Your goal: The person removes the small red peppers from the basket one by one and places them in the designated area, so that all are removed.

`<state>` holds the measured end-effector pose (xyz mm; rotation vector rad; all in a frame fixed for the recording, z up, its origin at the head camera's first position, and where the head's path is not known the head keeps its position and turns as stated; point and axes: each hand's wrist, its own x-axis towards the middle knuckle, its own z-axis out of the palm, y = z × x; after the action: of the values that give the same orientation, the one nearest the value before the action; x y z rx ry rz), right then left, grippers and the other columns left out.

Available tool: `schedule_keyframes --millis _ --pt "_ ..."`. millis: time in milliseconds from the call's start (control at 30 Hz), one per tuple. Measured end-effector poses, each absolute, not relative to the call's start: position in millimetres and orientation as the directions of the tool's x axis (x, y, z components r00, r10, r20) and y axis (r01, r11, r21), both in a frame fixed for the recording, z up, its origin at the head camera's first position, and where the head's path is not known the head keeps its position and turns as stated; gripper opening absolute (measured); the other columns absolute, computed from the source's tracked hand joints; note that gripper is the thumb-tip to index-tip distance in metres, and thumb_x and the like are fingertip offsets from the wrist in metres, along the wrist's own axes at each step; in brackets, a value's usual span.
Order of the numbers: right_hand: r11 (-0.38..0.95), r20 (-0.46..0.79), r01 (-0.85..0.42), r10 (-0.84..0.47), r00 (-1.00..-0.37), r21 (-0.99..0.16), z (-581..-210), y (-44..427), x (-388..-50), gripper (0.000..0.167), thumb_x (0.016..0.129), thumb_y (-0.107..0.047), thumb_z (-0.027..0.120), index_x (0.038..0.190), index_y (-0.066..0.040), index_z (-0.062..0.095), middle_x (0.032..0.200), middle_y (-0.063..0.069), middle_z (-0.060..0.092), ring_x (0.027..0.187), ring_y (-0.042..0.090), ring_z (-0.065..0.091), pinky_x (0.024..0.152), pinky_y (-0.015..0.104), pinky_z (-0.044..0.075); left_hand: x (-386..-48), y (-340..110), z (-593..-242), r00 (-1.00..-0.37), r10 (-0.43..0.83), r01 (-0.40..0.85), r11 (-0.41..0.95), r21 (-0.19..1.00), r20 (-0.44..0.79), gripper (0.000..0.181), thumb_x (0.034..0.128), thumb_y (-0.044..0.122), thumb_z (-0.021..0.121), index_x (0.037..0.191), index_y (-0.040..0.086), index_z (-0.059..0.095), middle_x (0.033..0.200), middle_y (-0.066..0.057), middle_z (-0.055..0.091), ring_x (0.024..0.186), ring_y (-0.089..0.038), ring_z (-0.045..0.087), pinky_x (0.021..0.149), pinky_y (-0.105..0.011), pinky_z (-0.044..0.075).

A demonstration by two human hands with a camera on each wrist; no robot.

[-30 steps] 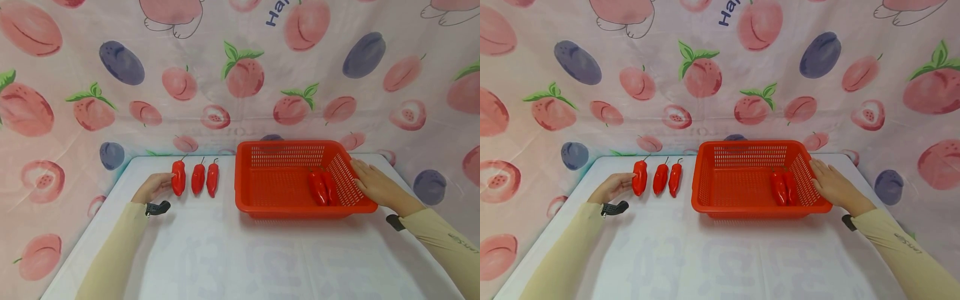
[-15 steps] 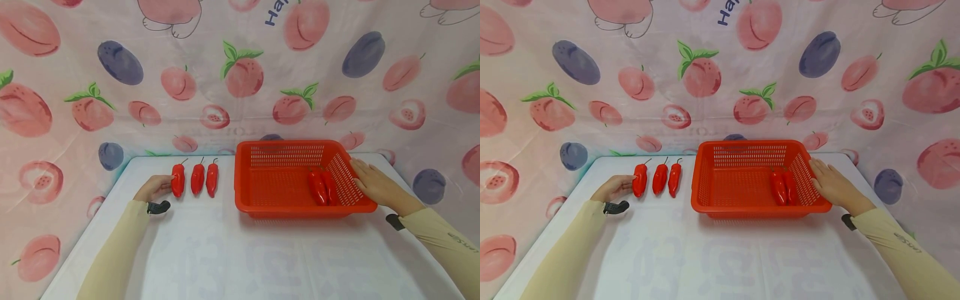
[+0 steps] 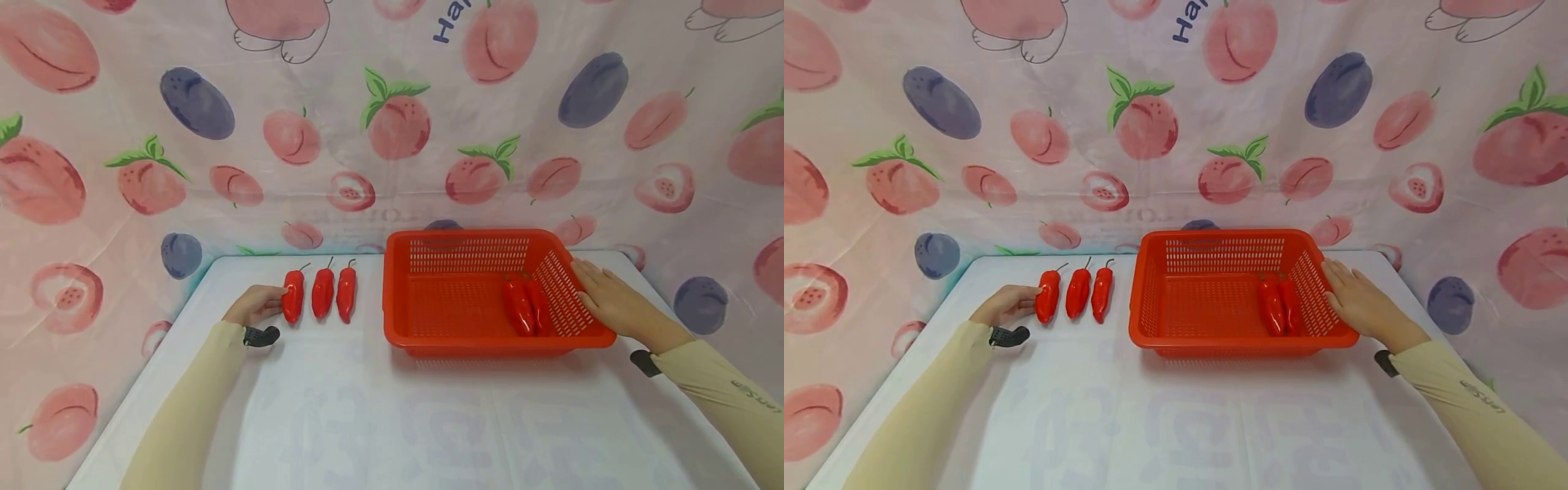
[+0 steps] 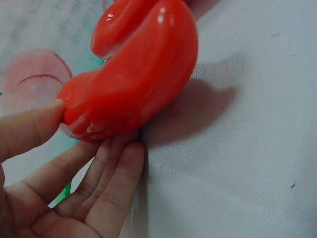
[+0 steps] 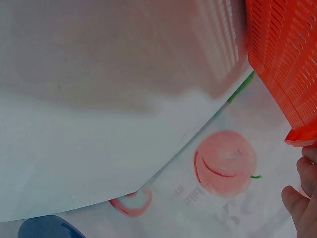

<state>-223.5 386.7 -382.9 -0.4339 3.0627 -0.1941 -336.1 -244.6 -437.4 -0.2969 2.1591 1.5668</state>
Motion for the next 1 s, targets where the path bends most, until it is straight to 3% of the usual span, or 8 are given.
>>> schedule_keyframes --millis 200,400,667,1000 --pt "0.958 -0.053 -0.257 -0.265 -0.963 -0.128 -381.8 385.1 -223.8 0.068 0.097 -0.024 0.044 0.146 0.009 0.011 0.150 0.031 0.018 0.138 0.046 0.016 0.114 0.061 0.011 -336.3 -240.3 -432.7 -0.867 0.066 -0.441 0.357 0.823 -0.493 0.056 0.0966 0.026 0.049 0.142 -0.004 0.034 0.143 -0.021 0.038 0.127 -0.032 0.044 0.111 -0.039 0.036" --pt "0.956 -0.046 -0.265 -0.272 -0.961 -0.126 -382.3 386.0 -224.1 0.067 0.097 -0.023 0.044 0.146 0.009 0.012 0.150 0.031 0.019 0.138 0.046 0.017 0.113 0.062 0.013 -340.3 -236.1 -427.7 -0.883 0.057 -0.385 0.481 0.788 -0.466 0.053 0.0976 0.023 0.046 0.139 -0.009 0.036 0.141 -0.025 0.040 0.126 -0.036 0.043 0.111 -0.043 0.036" --pt "0.951 -0.019 -0.282 -0.287 -0.958 -0.128 -383.1 386.4 -223.8 0.066 0.097 -0.022 0.044 0.146 0.009 0.014 0.149 0.032 0.021 0.137 0.047 0.019 0.113 0.062 0.013 -337.1 -233.2 -424.2 -0.870 -0.001 -0.419 0.527 0.739 -0.493 0.055 0.0953 0.029 0.049 0.139 -0.003 0.037 0.139 -0.021 0.044 0.122 -0.034 0.047 0.109 -0.051 0.035" --pt "0.949 -0.010 -0.287 -0.290 -0.957 -0.130 -383.0 387.0 -223.1 0.066 0.096 -0.022 0.044 0.146 0.010 0.014 0.149 0.032 0.021 0.137 0.047 0.019 0.114 0.061 0.013 -337.5 -228.7 -423.3 -0.884 -0.045 -0.417 0.523 0.744 -0.465 0.051 0.0947 0.025 0.051 0.135 -0.004 0.043 0.136 -0.021 0.046 0.119 -0.034 0.048 0.105 -0.045 0.041"
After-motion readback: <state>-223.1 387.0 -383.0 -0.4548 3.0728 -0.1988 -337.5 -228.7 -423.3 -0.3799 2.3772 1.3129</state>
